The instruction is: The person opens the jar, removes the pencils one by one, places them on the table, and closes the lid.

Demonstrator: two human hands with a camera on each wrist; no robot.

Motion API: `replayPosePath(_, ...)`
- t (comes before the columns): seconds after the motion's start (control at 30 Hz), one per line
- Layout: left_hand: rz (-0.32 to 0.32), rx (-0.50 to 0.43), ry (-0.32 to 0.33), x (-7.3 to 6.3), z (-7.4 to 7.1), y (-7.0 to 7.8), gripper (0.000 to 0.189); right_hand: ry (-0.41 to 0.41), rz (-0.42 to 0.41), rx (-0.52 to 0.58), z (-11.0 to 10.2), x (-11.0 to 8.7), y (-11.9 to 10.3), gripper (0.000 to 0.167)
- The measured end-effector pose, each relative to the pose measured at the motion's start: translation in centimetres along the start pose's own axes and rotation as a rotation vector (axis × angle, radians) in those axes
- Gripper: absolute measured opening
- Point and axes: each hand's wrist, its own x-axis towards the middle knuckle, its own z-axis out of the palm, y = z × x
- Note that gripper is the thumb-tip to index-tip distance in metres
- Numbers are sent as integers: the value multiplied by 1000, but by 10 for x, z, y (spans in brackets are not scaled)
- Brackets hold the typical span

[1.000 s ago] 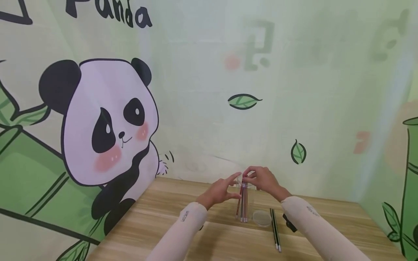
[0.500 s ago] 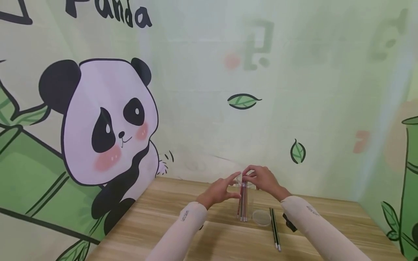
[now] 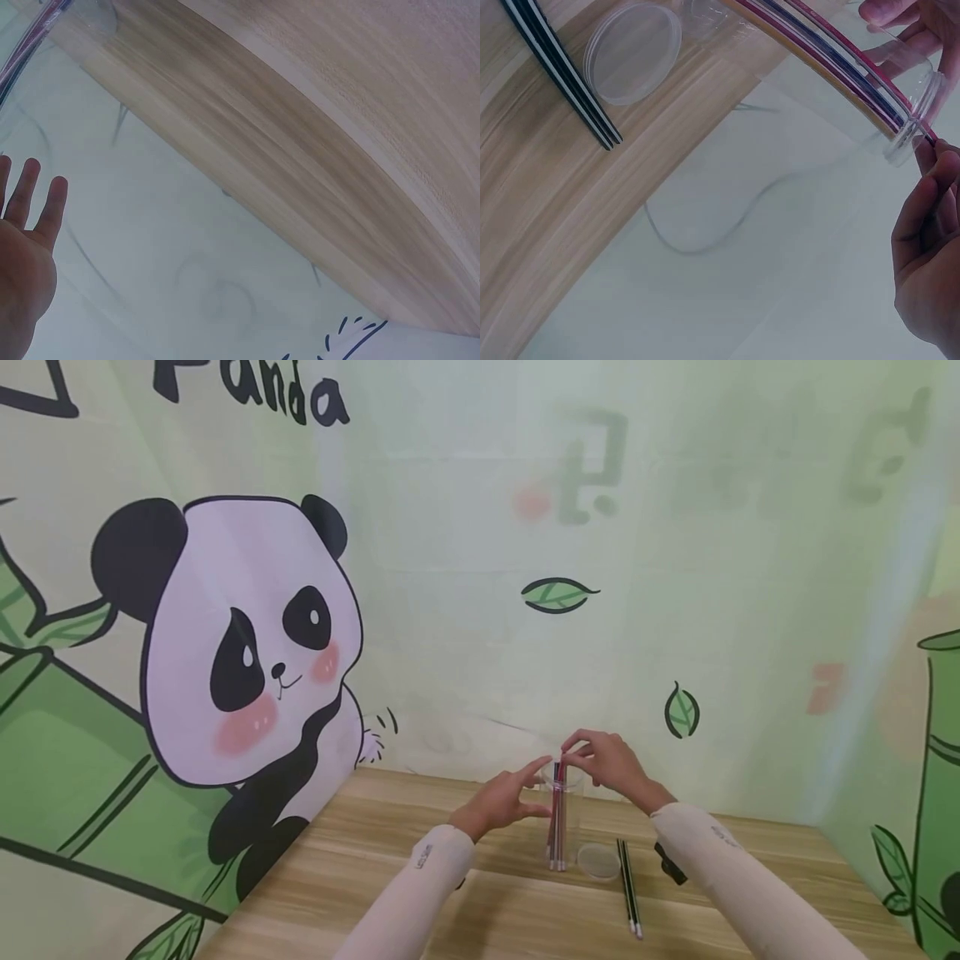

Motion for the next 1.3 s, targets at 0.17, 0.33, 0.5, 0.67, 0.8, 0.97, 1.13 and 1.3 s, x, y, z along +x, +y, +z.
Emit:
replayPosePath(0.17, -15, 12, -2, -1, 0, 1, 90, -1, -13, -4, -5, 1, 0, 17)
replayPosePath(0.33, -14, 6, 0, -1, -1, 1, 89, 5, -28, -19, -13, 3, -2, 17)
replayPosePath(0.5, -21, -4, -6, -1, 0, 2, 89, 12, -43, -30, -20, 3, -3, 17)
replayPosePath(0.67, -14, -8, -8, 0, 1, 3, 89, 21, -52, -39, -26, 2, -3, 20)
replayPosePath(0.8, -12, 0, -14, 0, 3, 3, 89, 31, -40, -30, -30, 2, -4, 19)
replayPosePath(0.97, -23, 10, -12, 0, 4, 2, 90, 48, -35, -34, -37, 4, -9, 19)
replayPosePath(1.13, -22, -5, -8, 1, 2, 3, 91, 62, -36, -39, -44, 6, -14, 20)
replayPosePath(1.3, -44, -24, -22, 0, -2, 5, 91, 66, -33, -39, -52, 8, -16, 20)
